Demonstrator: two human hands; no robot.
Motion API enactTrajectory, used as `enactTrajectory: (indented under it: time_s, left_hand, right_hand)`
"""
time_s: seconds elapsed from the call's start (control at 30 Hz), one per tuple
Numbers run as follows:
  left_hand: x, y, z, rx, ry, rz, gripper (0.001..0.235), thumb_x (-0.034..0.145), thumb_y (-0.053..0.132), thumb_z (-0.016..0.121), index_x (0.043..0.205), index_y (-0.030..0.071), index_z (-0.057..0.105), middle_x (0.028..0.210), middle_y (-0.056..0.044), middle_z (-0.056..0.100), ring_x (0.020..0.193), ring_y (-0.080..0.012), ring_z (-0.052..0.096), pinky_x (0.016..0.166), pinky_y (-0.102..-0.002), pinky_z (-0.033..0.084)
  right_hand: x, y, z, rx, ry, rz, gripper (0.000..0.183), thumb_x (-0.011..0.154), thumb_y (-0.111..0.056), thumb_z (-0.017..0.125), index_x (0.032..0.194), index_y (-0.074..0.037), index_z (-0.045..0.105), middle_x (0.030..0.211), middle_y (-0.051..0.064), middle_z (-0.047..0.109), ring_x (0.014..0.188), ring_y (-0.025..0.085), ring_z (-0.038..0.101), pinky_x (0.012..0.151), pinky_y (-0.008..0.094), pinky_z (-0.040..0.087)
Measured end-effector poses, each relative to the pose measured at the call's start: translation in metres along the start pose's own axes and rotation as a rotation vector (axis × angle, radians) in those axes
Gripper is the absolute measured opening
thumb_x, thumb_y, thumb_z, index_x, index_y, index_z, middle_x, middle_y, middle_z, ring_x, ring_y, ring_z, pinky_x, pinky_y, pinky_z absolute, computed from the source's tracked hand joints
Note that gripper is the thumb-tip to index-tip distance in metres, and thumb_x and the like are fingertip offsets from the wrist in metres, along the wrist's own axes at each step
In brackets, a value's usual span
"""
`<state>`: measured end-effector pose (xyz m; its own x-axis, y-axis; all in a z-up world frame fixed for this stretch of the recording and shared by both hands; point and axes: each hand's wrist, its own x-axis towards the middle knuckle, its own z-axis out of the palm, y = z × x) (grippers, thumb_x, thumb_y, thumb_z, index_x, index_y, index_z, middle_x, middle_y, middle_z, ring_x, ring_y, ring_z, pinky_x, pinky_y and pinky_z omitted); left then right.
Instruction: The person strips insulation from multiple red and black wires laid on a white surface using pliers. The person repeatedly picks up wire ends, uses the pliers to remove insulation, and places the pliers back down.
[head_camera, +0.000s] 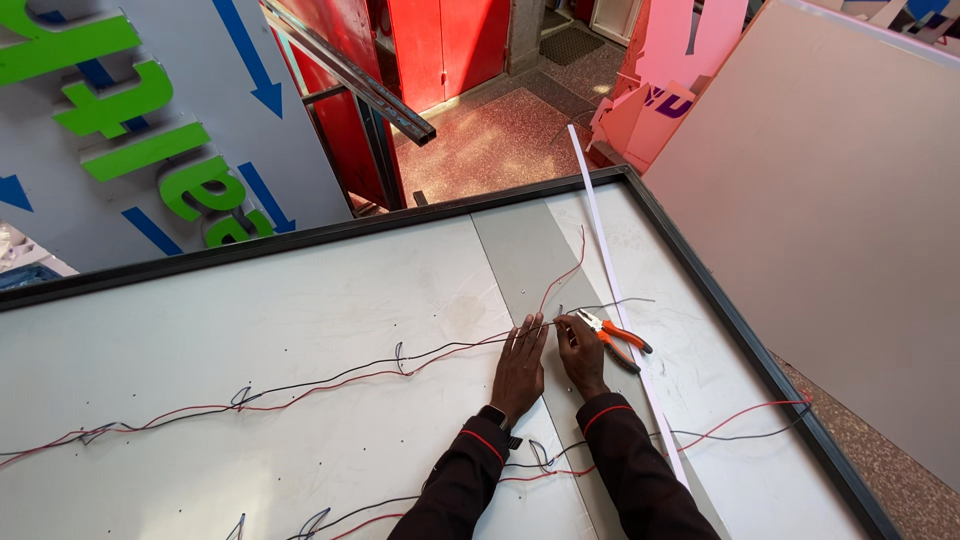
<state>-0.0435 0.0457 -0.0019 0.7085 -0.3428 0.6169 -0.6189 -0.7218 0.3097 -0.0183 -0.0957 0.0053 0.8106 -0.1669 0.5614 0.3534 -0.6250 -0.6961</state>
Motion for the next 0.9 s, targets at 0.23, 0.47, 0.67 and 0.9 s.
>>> enactTrajectory:
  time_s: [0.23, 0.47, 0.67, 0.9]
  left_hand:
    - [0.035, -0.014, 0.017, 0.017, -0.196, -0.399, 0.057, 0.121, 0.041, 0.047, 0.156, -0.002, 0.060, 0.123, -0.017, 0.068, 0.123, -0.0354, 0.063, 0.117, -0.054, 0.041]
    - [0.063, -0.035, 0.023, -0.328, -0.219, -0.416, 0.050, 0.124, 0.053, 0.047, 0.111, 0.024, 0.086, 0.091, -0.005, 0.068, 0.098, -0.0304, 0.074, 0.088, -0.050, 0.053]
    - [0.057, -0.045, 0.007, -0.888, -0.107, -0.692, 0.030, 0.118, 0.028, 0.058, 0.126, 0.017, 0.085, 0.092, -0.007, 0.055, 0.096, -0.0242, 0.059, 0.099, -0.042, 0.048]
    - [0.052, -0.027, -0.010, -1.067, 0.011, -0.634, 0.027, 0.120, 0.027, 0.064, 0.125, 0.015, 0.087, 0.085, -0.002, 0.048, 0.091, -0.0126, 0.052, 0.096, -0.031, 0.047]
  right_hand:
    - [0.030, -0.009, 0.009, -0.087, 0.019, 0.015, 0.017, 0.106, -0.010, 0.077, 0.101, -0.026, 0.082, 0.091, 0.001, 0.079, 0.076, 0.024, 0.077, 0.069, 0.037, 0.062]
    - [0.096, -0.025, 0.002, -0.047, -0.485, 0.202, 0.046, 0.103, -0.016, 0.080, 0.148, -0.023, 0.072, 0.091, 0.009, 0.085, 0.068, 0.026, 0.080, 0.079, 0.042, 0.060]
    - [0.074, -0.004, -0.007, 0.050, -0.288, 0.490, 0.016, 0.103, -0.014, 0.083, 0.118, -0.008, 0.085, 0.091, 0.016, 0.086, 0.066, 0.020, 0.079, 0.066, 0.030, 0.062]
    - [-0.003, 0.025, 0.003, -0.112, -0.354, 0.659, 0.017, 0.099, -0.022, 0.085, 0.111, -0.014, 0.092, 0.078, 0.009, 0.084, 0.062, 0.018, 0.078, 0.062, 0.029, 0.060]
